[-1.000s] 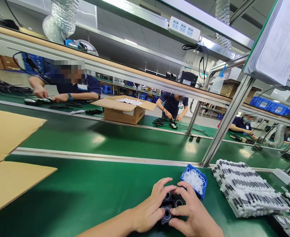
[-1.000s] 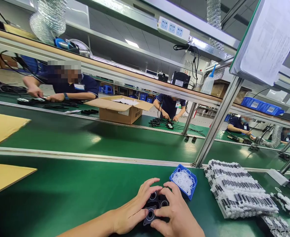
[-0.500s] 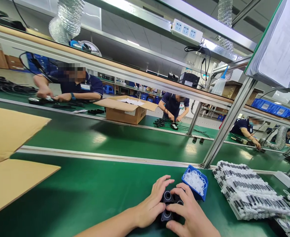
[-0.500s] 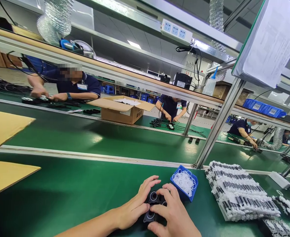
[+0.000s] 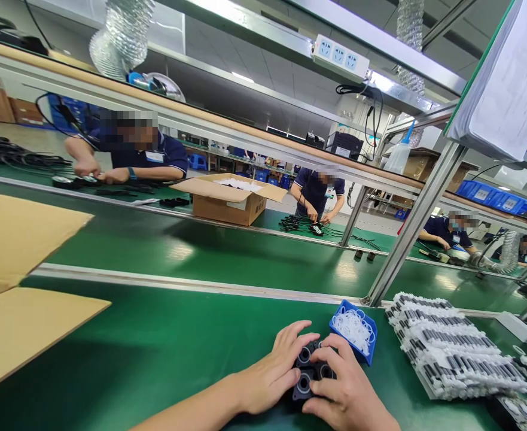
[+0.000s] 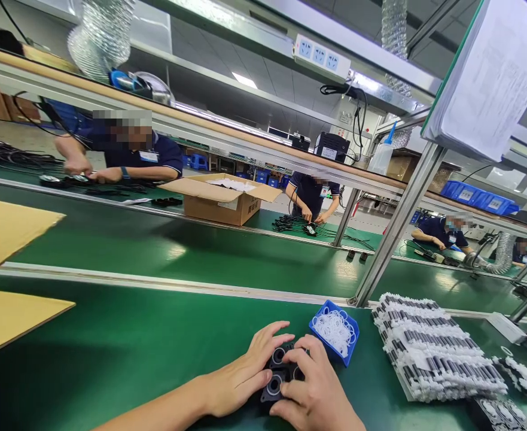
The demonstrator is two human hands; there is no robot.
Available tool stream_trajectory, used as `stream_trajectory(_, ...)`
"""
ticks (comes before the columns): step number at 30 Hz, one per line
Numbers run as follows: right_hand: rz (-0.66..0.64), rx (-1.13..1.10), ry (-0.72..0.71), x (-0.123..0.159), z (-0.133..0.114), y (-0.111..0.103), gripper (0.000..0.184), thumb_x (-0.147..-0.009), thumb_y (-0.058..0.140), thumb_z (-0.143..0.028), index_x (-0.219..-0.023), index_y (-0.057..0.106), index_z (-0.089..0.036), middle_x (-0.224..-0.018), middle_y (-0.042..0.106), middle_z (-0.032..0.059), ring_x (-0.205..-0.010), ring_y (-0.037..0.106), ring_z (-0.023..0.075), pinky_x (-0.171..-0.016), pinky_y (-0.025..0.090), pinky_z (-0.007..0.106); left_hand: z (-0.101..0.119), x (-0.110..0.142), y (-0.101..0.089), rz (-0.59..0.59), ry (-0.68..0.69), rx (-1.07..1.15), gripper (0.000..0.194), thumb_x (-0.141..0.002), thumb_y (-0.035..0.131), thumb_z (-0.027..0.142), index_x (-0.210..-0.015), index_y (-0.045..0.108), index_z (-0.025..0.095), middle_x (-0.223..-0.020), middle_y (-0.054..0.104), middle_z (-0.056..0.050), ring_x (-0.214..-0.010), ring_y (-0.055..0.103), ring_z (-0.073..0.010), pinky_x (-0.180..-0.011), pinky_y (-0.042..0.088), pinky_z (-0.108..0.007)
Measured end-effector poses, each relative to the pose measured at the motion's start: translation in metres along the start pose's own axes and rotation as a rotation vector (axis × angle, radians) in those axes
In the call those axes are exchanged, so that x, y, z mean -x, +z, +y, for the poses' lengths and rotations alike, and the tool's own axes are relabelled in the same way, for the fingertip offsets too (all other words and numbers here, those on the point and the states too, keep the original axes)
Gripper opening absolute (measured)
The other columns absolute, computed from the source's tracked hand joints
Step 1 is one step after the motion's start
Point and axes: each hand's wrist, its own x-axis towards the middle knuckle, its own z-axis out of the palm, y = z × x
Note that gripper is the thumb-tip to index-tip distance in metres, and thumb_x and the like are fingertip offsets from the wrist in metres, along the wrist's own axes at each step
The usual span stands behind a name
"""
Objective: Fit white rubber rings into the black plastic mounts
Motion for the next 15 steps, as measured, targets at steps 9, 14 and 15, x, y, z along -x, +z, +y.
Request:
stream_trajectory(9,-0.026,0.041,-0.053,0.005,0.001,0.011,0.02,-0.098,0.075,-0.038,-0.091,0.067,-0.022,-0.085,0.068,0.0018,-0.078,0.053,0.0197,-0.066,0.042,0.036,-0.01,-0.001,-0.003,-0.016,-0.052,0.094,0.094,-0.083,0.058,0.016,-0.167,0.019,0.034,-0.177,0.009,-0.011,-0.163,0.004,-0.0419,-0.129,0.014,-0.074)
stream_trajectory(14,-0.015,-0.044,-0.031,0.004,0.003,0.009,0.026,-0.093,0.081,-0.043,-0.094,0.066,-0.022,-0.089,0.069,0.0014,-0.08,0.055,0.0201,-0.069,0.043,0.037,-0.011,-0.001,-0.003,-0.027,-0.03,0.101,0.097,-0.079,0.059,0.018,-0.167,0.02,0.034,-0.176,0.012,-0.01,-0.163,0.005,-0.0419,-0.129,0.012,-0.073)
stream_trajectory(15,-0.012,-0.059,-0.009,0.004,0.004,0.008,0.03,-0.09,0.084,-0.045,-0.099,0.067,-0.022,-0.094,0.069,0.0027,-0.083,0.055,0.0211,-0.072,0.046,0.038,-0.012,-0.001,-0.003,-0.006,-0.039,0.115,0.097,-0.079,0.059,0.019,-0.167,0.021,0.033,-0.176,0.012,-0.01,-0.163,0.006,-0.0411,-0.13,0.013,-0.072)
